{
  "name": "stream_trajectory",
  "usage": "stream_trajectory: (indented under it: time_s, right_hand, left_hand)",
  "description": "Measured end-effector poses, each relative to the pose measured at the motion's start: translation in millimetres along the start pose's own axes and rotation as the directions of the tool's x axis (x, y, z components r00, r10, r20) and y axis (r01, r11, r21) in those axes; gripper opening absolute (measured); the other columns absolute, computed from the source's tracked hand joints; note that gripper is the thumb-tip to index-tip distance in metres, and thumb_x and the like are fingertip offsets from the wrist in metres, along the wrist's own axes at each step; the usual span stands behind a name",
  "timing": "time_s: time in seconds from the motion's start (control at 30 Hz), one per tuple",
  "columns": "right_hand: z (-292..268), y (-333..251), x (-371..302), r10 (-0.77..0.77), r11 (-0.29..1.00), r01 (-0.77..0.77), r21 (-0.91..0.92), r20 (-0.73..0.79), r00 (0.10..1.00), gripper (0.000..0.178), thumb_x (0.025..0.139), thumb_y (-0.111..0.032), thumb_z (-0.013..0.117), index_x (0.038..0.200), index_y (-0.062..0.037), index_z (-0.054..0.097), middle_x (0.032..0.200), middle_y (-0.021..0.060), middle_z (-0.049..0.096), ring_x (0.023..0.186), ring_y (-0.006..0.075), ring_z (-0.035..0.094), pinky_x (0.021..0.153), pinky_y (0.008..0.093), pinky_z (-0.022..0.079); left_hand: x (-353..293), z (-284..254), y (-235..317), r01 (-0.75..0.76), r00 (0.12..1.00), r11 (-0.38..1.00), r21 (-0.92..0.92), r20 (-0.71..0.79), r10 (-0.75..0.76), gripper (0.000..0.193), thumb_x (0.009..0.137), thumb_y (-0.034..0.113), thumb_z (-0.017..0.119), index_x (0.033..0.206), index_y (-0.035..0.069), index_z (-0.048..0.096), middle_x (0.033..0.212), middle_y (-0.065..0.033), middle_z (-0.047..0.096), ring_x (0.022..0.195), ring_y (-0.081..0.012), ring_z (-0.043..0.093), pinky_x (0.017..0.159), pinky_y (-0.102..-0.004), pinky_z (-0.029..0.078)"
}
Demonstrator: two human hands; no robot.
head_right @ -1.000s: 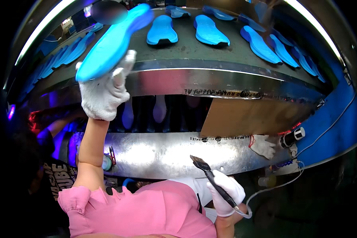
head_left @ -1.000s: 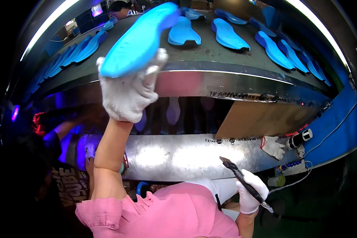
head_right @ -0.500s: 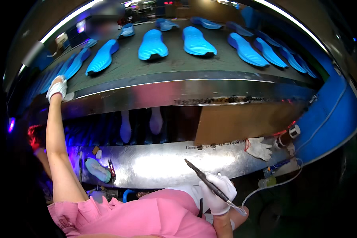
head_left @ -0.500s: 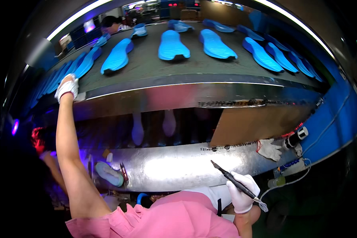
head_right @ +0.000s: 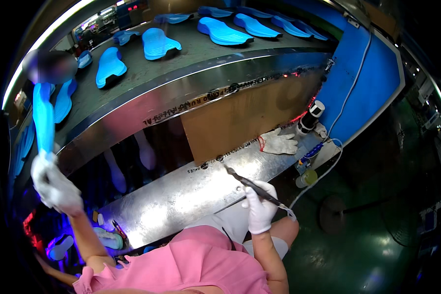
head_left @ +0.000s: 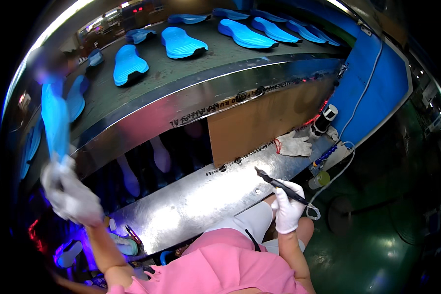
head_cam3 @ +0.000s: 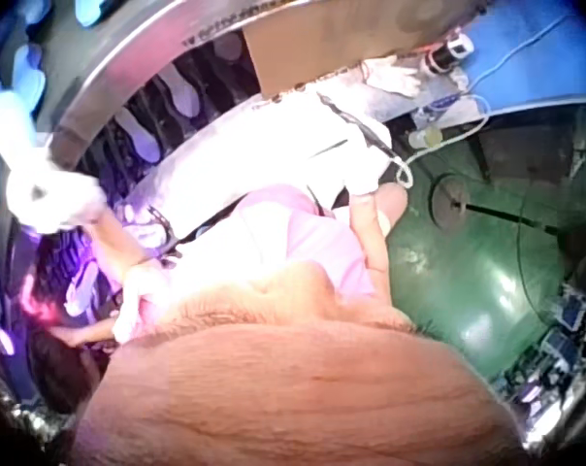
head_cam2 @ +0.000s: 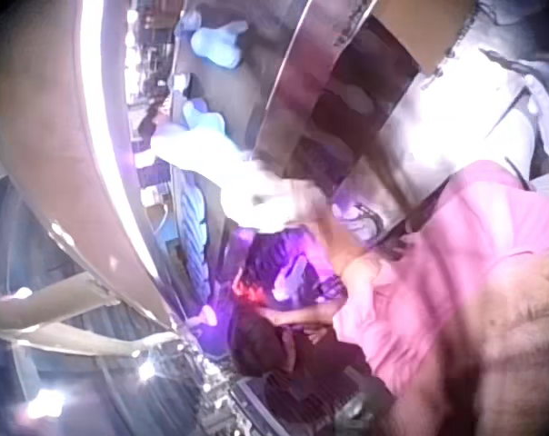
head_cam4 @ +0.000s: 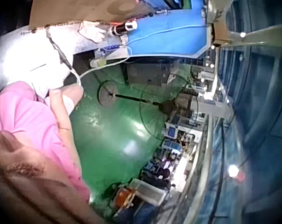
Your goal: The person repeatedly removes shoe soles from a conveyor belt, applies liquid to each sole using a brush tool, and places them back onto the conveyor belt.
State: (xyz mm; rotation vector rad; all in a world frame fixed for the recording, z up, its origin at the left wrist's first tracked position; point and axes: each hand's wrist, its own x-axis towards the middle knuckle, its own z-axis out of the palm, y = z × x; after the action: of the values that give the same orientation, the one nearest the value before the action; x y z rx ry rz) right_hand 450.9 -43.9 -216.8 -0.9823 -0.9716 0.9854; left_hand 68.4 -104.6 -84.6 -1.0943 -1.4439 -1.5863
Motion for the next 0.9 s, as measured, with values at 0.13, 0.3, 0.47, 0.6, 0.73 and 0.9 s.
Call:
stream_trajectory:
  time_s: [0.13,0.3,0.47,0.6,0.73,0.9]
  right_hand:
    - [-40.8,11.4,7.7,-0.014,0.999,0.021,0.028,-0.206,0.978,0.021,0.087,-0.004,0.068,0.105,0.0008,0.059,0.078,0.0064,0.065,0.049,0.0048,0.05,0.046,0.0175,0.041]
    - [-49.6,17.1,12.0,0.116,0.992,-0.123,-0.008,-0.299,0.947,0.022,0.09,-0.01,0.068,0.107,0.0004,0.061,0.071,0.0026,0.06,0.049,0.0046,0.047,0.044,0.0184,0.036]
    - [-37.6,81.7,45.1,0.203,0.954,-0.227,-0.195,-0.132,0.97,0.014,0.087,-0.011,0.072,0.096,-0.0002,0.068,0.073,-0.0002,0.061,0.053,0.008,0.051,0.049,0.0235,0.041]
    - [-18.8,128.0,66.2,0.156,0.561,-0.161,-0.812,-0.088,0.984,0.025,0.08,-0.026,0.075,0.087,-0.0014,0.072,0.076,0.0134,0.071,0.065,0.0241,0.068,0.067,0.0351,0.053]
    - [-1.0,131.0,56.3,-0.035,0.477,0.053,-0.877,0.042,0.999,0.03,0.078,-0.034,0.073,0.083,-0.0044,0.073,0.071,0.0171,0.069,0.069,0.0333,0.069,0.067,0.0397,0.053]
    - [3.2,103.3,30.8,0.087,0.514,0.011,-0.858,0.066,0.994,0.02,0.08,-0.026,0.07,0.086,-0.0065,0.07,0.08,0.0171,0.07,0.076,0.033,0.069,0.074,0.04,0.054]
  left_hand:
    - [-105.7,12.2,46.6,-0.233,0.805,0.78,-0.581,0.335,0.489,0.02,0.066,-0.002,0.069,0.085,0.004,0.069,0.09,-0.0109,0.065,0.08,-0.0287,0.066,0.073,-0.0442,0.055]
    - [-251.5,60.6,78.6,0.166,0.65,0.662,-0.731,0.586,0.484,0.029,0.069,0.004,0.078,0.094,0.003,0.064,0.098,-0.0148,0.065,0.099,-0.0357,0.066,0.08,-0.0451,0.055]
    - [-334.6,75.7,69.7,0.332,0.44,0.789,-0.518,0.824,0.356,0.033,0.064,0.002,0.082,0.084,0.006,0.056,0.123,-0.0218,0.054,0.119,-0.0398,0.051,0.1,-0.047,0.043]
    - [-292.3,80.5,88.6,0.654,0.192,0.742,-0.146,0.981,0.024,0.036,0.082,0.015,0.072,0.111,-0.002,0.059,0.133,-0.0235,0.048,0.129,-0.041,0.043,0.108,-0.0467,0.037]
    - [-307.1,126.9,83.4,0.394,-0.634,-0.795,0.462,0.762,0.128,0.078,0.094,0.068,0.036,0.131,0.002,0.052,0.121,-0.0204,0.06,0.103,-0.0361,0.06,0.088,-0.0515,0.049]
    - [-319.7,140.8,101.1,0.335,-0.765,-0.687,0.645,0.612,0.202,0.08,0.092,0.077,0.02,0.119,0.013,0.058,0.109,-0.0166,0.065,0.076,-0.0341,0.059,0.061,-0.0486,0.048]
